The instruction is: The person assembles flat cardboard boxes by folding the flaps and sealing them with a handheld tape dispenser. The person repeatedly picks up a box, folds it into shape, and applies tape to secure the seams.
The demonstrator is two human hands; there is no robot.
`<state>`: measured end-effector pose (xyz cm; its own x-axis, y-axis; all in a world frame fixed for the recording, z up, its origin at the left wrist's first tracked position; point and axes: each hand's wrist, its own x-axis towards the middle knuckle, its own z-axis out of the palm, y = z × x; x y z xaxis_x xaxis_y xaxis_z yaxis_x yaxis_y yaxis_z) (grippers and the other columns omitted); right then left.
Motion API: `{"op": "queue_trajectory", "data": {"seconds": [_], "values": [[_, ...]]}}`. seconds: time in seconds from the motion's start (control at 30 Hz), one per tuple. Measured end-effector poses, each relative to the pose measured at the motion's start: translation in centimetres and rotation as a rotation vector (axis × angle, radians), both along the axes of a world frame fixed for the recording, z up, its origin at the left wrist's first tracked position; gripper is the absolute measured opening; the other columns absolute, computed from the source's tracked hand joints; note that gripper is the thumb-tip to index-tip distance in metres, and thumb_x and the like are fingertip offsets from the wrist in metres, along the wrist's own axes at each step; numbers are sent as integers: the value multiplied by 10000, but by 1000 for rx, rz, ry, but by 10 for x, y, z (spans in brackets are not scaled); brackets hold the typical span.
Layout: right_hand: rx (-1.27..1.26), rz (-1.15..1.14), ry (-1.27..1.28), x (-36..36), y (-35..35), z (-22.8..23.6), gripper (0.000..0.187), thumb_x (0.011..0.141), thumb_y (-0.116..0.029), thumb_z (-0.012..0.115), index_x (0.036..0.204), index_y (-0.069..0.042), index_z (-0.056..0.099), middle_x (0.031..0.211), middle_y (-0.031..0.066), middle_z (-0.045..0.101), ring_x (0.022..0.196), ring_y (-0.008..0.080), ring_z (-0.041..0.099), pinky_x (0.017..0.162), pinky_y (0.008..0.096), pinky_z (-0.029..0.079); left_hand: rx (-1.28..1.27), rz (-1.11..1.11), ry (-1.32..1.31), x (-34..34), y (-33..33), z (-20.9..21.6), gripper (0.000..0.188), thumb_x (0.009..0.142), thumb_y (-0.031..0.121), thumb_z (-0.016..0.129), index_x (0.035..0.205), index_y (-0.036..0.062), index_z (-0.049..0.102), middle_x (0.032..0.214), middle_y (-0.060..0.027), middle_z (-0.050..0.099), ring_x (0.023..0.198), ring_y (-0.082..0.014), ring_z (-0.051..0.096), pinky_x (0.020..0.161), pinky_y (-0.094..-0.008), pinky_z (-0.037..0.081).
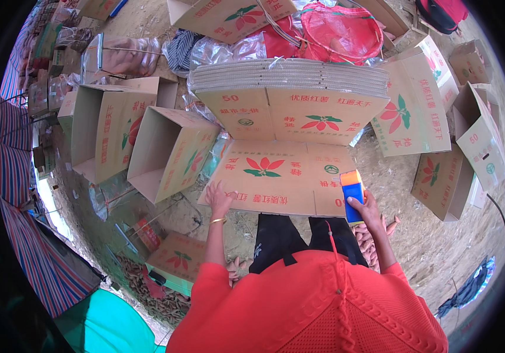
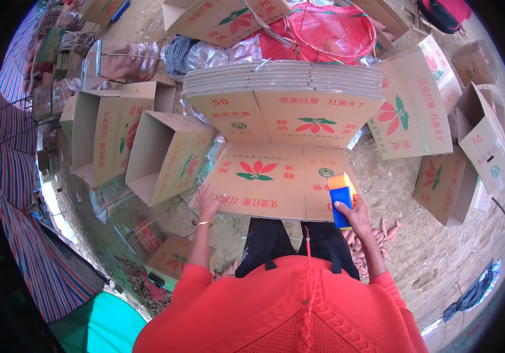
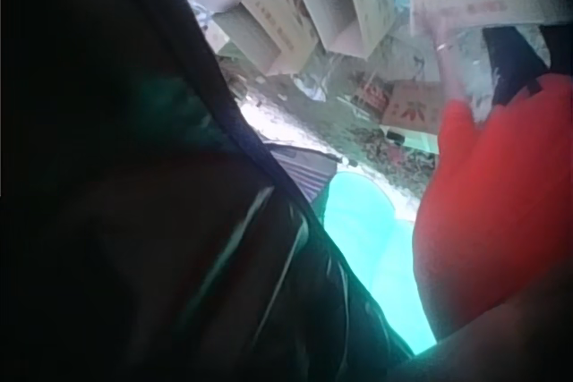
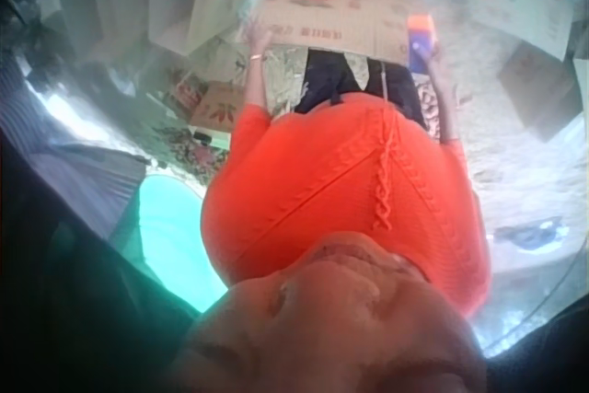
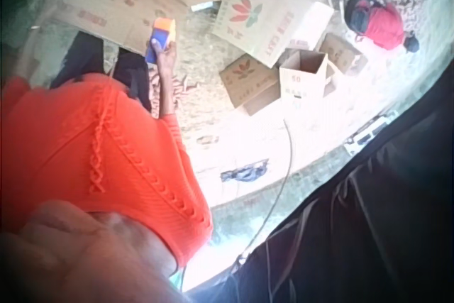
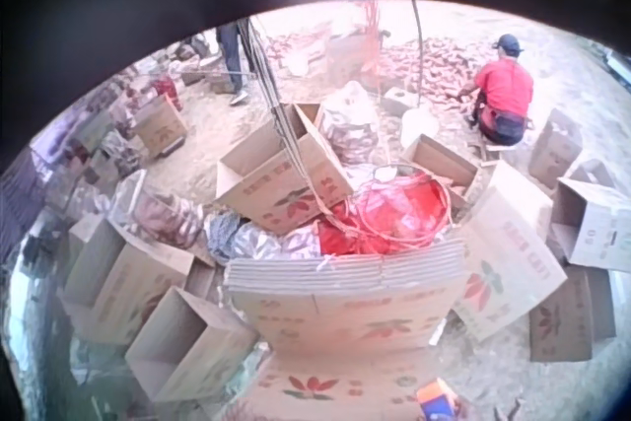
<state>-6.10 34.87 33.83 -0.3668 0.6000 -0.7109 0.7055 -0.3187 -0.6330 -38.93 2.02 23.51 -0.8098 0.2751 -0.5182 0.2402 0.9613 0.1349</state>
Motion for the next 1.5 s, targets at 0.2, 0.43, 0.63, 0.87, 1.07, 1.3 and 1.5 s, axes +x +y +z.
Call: {"op": "queue_trajectory", "data": {"seconds": [0.2, 0.43, 0.63, 0.87, 1.07, 1.3, 1.5], "values": [[-22, 32, -86, -29, -22, -1, 511, 749, -342, 731, 1039, 32, 538, 859, 131, 640, 751, 170, 633, 660, 296, 518, -186, 368, -136, -53, -82, -55, 844, 672, 403, 721, 1302, -67, 414, 1274, -257, 491, 1211, -346, 457, 1027, -413, 342], [-107, 155, -31, -80, -49, -17, 578, 721, -348, 752, 1086, 35, 518, 920, 133, 629, 834, 181, 619, 736, 311, 501, -106, 386, -499, -76, -134, -79, 618, 686, 320, 700, 1189, -9, 551, 1148, -262, 579, 1043, -381, 578, 899, -401, 460], [-40, 599, -16, -145, -74, -35, 685, 683, -399, 773, 1129, 33, 486, 946, 215, 610, 913, 305, 615, 809, 366, 471, 574, 412, -518, -71, -69, -55, 502, 817, 180, 673, 1251, -10, 505, 1183, -184, 576, 1072, -260, 572, 920, -352, 457], [43, 938, 123, -183, -101, -57, 680, 686, -406, 763, 1128, 23, 476, 948, 248, 575, 904, 411, 571, 817, 443, 457, 879, 170, -910, -34, 38, 21, 365, 881, 158, 615, 1197, -13, 552, 1113, -104, 619, 1000, -168, 593, 883, -297, 474], [-33, 950, 140, -189, -103, -62, 665, 675, -428, 768, 1083, 16, 487, 918, 243, 587, 891, 395, 589, 797, 428, 467, 921, 302, -929, -17, 38, 5, 167, 877, 123, 609, 952, -21, 645, 881, -57, 656, 797, -97, 599, 729, -245, 488], [-240, 923, 102, -222, -96, -67, 646, 696, -482, 735, 1050, 24, 543, 896, 223, 616, 866, 325, 627, 767, 378, 484, 751, 444, -602, -10, 35, -15, 124, 848, 80, 624, 785, -26, 637, 661, 5, 586, 612, -57, 519, 571, -222, 440], [-736, 670, -13, -235, -96, -113, 579, 728, -426, 731, 1074, 14, 581, 921, 117, 633, 860, 191, 610, 784, 312, 478, 724, 709, -547, -61, 0, -68, 107, 818, 87, 659, 756, 8, 624, 639, 17, 547, 575, -58, 478, 556, -211, 401]]}}
